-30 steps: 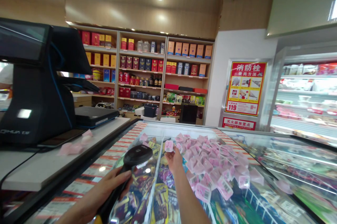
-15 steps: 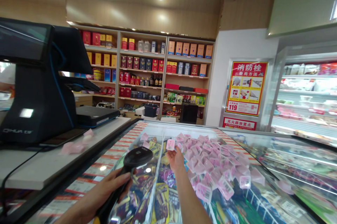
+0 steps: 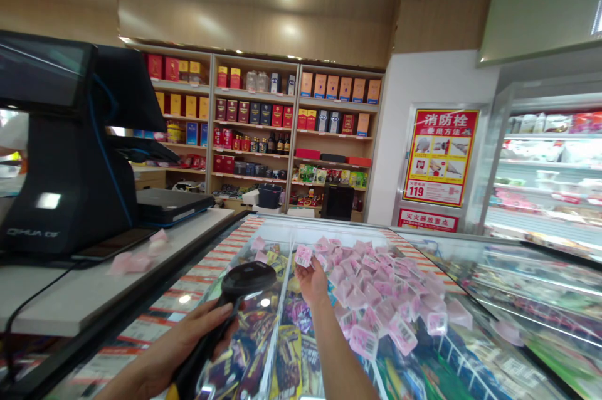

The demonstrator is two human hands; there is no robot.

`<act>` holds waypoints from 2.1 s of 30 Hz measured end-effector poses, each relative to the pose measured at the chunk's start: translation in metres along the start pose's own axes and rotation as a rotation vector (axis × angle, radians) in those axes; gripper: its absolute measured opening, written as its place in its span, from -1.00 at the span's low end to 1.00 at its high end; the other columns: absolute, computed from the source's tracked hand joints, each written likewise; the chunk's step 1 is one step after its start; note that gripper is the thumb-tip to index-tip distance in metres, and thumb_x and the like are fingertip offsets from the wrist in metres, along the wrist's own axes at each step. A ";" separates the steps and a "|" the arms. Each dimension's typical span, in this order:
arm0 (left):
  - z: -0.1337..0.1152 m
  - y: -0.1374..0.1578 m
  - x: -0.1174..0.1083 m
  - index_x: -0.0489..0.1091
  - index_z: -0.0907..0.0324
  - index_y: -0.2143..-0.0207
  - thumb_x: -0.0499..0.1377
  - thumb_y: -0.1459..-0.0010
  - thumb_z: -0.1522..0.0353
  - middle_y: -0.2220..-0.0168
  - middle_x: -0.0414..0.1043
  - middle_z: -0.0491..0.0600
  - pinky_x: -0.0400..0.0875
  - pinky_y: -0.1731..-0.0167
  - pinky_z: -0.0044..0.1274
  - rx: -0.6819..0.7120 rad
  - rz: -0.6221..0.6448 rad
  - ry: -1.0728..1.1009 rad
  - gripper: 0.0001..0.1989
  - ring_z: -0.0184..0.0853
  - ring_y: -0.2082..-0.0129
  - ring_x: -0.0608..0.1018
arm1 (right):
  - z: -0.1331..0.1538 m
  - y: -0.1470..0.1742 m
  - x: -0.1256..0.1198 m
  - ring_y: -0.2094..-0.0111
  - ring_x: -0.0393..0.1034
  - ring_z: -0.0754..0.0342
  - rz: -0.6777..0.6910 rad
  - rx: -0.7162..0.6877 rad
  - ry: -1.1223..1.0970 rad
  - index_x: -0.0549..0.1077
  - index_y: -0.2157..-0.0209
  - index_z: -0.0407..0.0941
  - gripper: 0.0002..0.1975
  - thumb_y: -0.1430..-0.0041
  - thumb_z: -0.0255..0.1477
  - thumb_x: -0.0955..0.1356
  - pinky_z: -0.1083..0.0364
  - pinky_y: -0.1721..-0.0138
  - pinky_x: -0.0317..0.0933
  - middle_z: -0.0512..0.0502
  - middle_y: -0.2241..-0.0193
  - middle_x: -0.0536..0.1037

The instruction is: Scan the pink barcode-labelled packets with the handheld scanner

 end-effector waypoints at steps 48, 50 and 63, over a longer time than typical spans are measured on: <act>-0.013 0.013 -0.004 0.21 0.21 0.55 0.12 0.11 0.23 0.66 0.24 -0.18 0.12 0.65 -0.65 0.075 -0.044 -0.072 -0.77 -0.54 0.69 0.26 | 0.029 0.032 0.031 0.31 0.32 0.01 -0.137 -0.646 1.114 0.16 0.12 -0.17 -0.50 0.23 -0.49 0.24 0.09 0.31 0.17 -0.08 0.40 0.41; -0.011 0.011 0.000 0.22 0.21 0.53 0.12 0.10 0.23 0.65 0.24 -0.18 0.13 0.63 -0.65 0.065 -0.021 -0.064 -0.78 -0.53 0.68 0.27 | 0.030 0.033 0.031 0.32 0.32 0.02 -0.139 -0.666 1.105 0.15 0.11 -0.17 -0.49 0.22 -0.49 0.25 0.10 0.32 0.17 -0.07 0.40 0.41; -0.008 0.003 0.002 0.22 0.21 0.56 0.14 0.12 0.24 0.66 0.24 -0.17 0.12 0.65 -0.66 0.061 -0.008 -0.068 -0.78 -0.54 0.68 0.27 | 0.025 0.027 0.029 0.26 0.29 0.01 -0.130 -0.702 1.184 0.11 0.07 -0.16 -0.46 0.20 -0.49 0.24 0.08 0.28 0.16 -0.09 0.32 0.38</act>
Point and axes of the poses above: each hand's wrist, its own y-axis away from the middle knuckle, its own x-axis out of the palm, z = x × y, the point moved 10 cm from there along -y, towards the middle knuckle
